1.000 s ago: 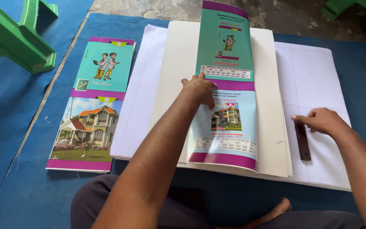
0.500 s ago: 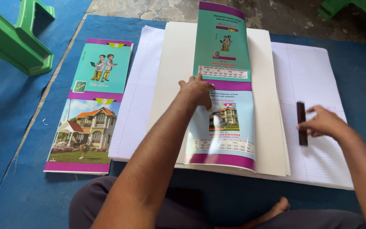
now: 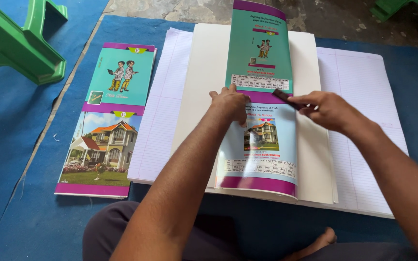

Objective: The person sits on the floor and repeatedly folds a printed cover around a stack of blank paper, then uses a dark rectangular tool to press and smooth the spine. The person repeats this folding and pressing cycle multiple times.

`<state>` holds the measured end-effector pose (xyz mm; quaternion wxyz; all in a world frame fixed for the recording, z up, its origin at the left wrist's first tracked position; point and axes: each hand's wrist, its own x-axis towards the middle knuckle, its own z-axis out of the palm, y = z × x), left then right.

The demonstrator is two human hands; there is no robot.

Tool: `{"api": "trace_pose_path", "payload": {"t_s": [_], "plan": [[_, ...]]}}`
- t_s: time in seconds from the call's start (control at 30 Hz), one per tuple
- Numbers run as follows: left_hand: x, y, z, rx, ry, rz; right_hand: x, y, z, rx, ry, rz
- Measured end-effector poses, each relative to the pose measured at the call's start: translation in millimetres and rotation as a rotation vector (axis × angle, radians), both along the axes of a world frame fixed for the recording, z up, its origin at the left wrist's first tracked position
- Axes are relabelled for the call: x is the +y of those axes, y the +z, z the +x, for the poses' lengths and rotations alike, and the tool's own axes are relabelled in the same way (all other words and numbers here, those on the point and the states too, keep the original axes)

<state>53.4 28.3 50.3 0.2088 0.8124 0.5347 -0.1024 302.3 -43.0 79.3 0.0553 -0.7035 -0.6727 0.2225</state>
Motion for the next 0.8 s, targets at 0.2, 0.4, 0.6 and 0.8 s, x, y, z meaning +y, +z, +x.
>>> {"api": "trace_pose_path", "payload": {"t_s": [0.2, 0.4, 0.6, 0.8], "plan": [[-1.2, -0.4, -0.9, -0.018, 0.003, 0.017, -10.4, -0.8, -23.6, -0.315, 0.22, 0.014], [0.5, 0.8, 4.2, 0.027, -0.004, 0.023, -12.8, -10.0, -19.2, -0.323, 0.292, 0.095], [1.7, 2.1, 9.3, 0.064, -0.032, 0.014, -5.8, -29.8, -6.7, -0.279, 0.319, 0.237], [0.9, 0.6, 9.2, 0.059, -0.043, 0.016, 15.5, -48.1, 4.4, -0.248, 0.28, 0.314]]}}
